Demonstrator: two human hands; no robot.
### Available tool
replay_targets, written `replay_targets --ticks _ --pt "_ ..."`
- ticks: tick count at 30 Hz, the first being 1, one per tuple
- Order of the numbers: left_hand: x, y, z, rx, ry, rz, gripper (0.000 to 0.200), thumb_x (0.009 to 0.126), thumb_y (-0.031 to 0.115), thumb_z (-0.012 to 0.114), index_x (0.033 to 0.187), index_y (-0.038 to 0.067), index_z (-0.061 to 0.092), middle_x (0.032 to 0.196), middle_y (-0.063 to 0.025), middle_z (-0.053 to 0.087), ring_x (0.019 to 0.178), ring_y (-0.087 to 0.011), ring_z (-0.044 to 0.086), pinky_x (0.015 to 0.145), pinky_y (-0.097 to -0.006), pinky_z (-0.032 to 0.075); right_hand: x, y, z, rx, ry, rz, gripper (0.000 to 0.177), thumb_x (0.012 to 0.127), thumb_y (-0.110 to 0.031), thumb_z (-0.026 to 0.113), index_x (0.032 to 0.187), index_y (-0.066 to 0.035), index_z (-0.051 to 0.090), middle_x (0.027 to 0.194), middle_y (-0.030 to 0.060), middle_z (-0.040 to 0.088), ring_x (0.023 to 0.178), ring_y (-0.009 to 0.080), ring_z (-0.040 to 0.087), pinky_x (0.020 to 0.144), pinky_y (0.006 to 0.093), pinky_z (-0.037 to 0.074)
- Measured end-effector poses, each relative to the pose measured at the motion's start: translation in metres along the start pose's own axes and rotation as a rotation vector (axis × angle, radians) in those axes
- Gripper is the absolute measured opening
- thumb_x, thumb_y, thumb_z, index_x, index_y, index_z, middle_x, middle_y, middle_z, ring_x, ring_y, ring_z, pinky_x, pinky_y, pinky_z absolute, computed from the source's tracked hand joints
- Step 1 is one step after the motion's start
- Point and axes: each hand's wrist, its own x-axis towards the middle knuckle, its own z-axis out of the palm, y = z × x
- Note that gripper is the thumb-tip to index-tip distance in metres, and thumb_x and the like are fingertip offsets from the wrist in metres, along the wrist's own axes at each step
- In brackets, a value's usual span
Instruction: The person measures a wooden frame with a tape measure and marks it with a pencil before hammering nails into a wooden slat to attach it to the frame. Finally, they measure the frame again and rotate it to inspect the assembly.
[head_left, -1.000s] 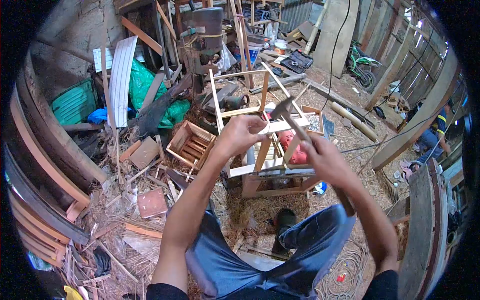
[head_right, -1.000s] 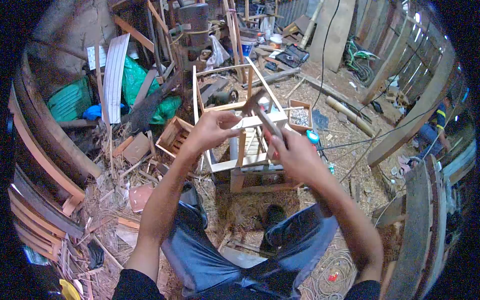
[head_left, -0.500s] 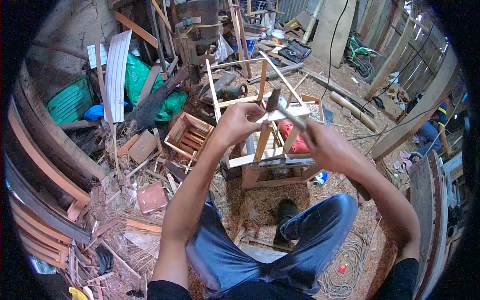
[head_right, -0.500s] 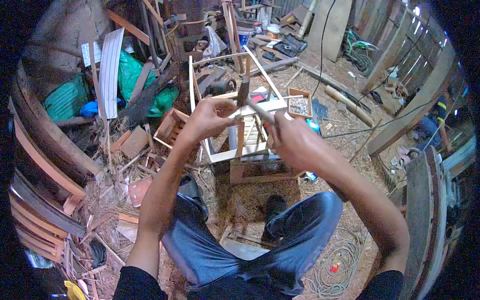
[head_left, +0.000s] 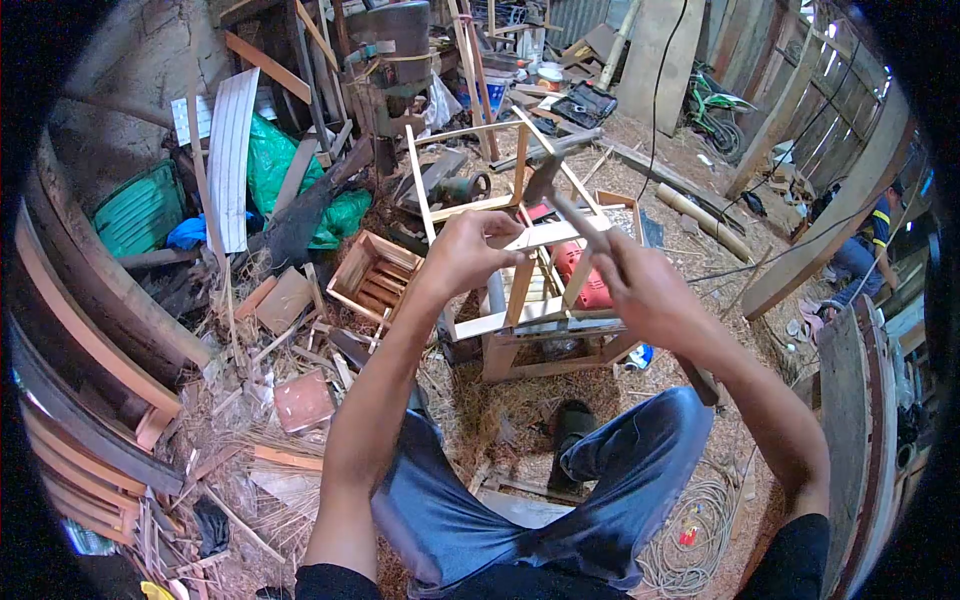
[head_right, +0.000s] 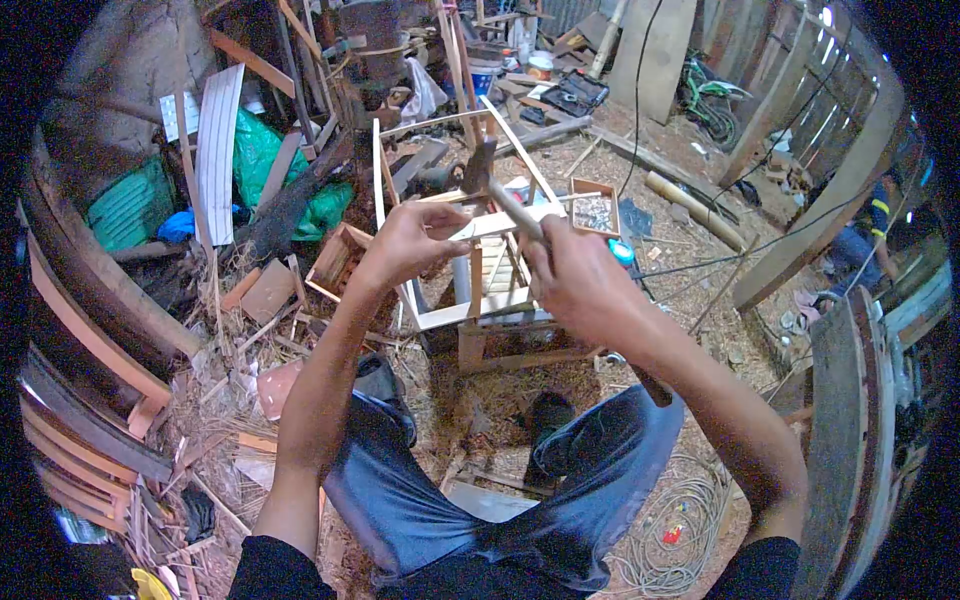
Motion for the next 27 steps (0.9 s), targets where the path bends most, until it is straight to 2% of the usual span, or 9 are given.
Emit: replay_targets --ticks 4,6,8,13,18,21,23,26,27 --pt "-0.002 0.005 -0.003 0.062 -0.022 0.022 0.037 0.067 0.013 0.077 0.100 0.000 0.067 0.097 -0.0144 0.069 0.093 -0.0204 0.066 0.085 -0.0301 0.049 -0.002 -0.010 -0.001 -0.012 -0.081 0.210 0.021 0.096 -0.020 0.043 0.099 0.000 0.047 0.073 0.0253 0.054 0.069 0.0398 0.054 0.064 0.0479 0.039" --pt "-0.004 0.010 -0.004 -0.004 -0.034 -0.019 0.037 0.067 0.013 0.077 0.100 -0.001 0.067 0.097 -0.0144 0.069 0.093 -0.0210 0.066 0.085 -0.0304 0.049 -0.002 0.013 0.010 -0.075 -0.178 0.093 0.022 0.096 -0.021 0.043 0.100 0.000 0.047 0.073 0.0251 0.054 0.069 0.0402 0.054 0.064 0.0483 0.039" --pt "-0.004 0.011 -0.003 0.005 -0.030 -0.009 0.037 0.067 0.013 0.077 0.100 -0.001 0.067 0.097 -0.0142 0.069 0.093 -0.0206 0.066 0.085 -0.0302 0.049 0.000 0.014 0.008 -0.123 -0.112 0.033 0.028 0.094 -0.024 0.043 0.100 0.003 0.046 0.077 0.0313 0.058 0.078 0.0494 0.057 0.072 0.0546 0.042" --pt "-0.002 0.010 -0.003 0.106 -0.018 -0.002 0.037 0.066 0.012 0.077 0.100 -0.001 0.067 0.095 -0.0136 0.069 0.094 -0.0188 0.066 0.084 -0.0298 0.050 -0.001 -0.005 -0.003 0.047 0.060 0.035 0.024 0.094 -0.019 0.043 0.099 0.004 0.045 0.076 0.0299 0.058 0.074 0.0481 0.057 0.067 0.0546 0.041" --pt "-0.002 0.005 -0.001 -0.047 -0.036 -0.046 0.039 0.066 0.012 0.078 0.100 -0.002 0.067 0.096 -0.0133 0.069 0.092 -0.0192 0.066 0.084 -0.0292 0.050 -0.002 0.021 0.018 -0.027 -0.100 -0.028 0.021 0.096 -0.021 0.043 0.100 0.000 0.042 0.071 0.0258 0.053 0.069 0.0433 0.054 0.063 0.0488 0.039" --pt "0.001 -0.002 -0.001 -0.007 -0.040 0.002 0.037 0.067 0.012 0.077 0.100 -0.002 0.067 0.096 -0.0143 0.069 0.092 -0.0197 0.066 0.084 -0.0301 0.050 -0.003 0.004 0.008 -0.089 -0.056 0.034 0.023 0.094 -0.018 0.042 0.105 0.002 0.041 0.074 0.0297 0.058 0.069 0.0483 0.056 0.065 0.0561 0.039" --pt "0.000 -0.003 -0.002 0.012 -0.037 0.012 0.037 0.067 0.012 0.077 0.100 -0.001 0.067 0.096 -0.0142 0.069 0.092 -0.0197 0.066 0.084 -0.0306 0.050 -0.001 -0.004 0.000 0.061 0.072 0.097 0.022 0.096 -0.021 0.043 0.099 0.002 0.042 0.072 0.0264 0.053 0.071 0.0437 0.054 0.065 0.0499 0.039" --pt "-0.002 0.000 -0.003 0.057 -0.017 0.047 0.037 0.068 0.011 0.077 0.101 -0.001 0.067 0.098 -0.0135 0.069 0.093 -0.0192 0.066 0.084 -0.0304 0.050 -0.002 0.017 0.019 -0.068 -0.149 0.097 0.021 0.096 -0.021 0.043 0.099 0.000 0.043 0.070 0.0249 0.053 0.068 0.0436 0.053 0.062 0.0493 0.038" --pt "-0.002 -0.001 -0.002 -0.010 -0.022 0.020 0.037 0.067 0.011 0.077 0.101 0.000 0.067 0.099 -0.0130 0.069 0.094 -0.0189 0.066 0.084 -0.0301 0.050 -0.002 0.018 0.022 -0.048 -0.097 0.030 0.021 0.096 -0.021 0.043 0.099 0.000 0.044 0.069 0.0240 0.053 0.067 0.0432 0.053 0.063 0.0491 0.039"
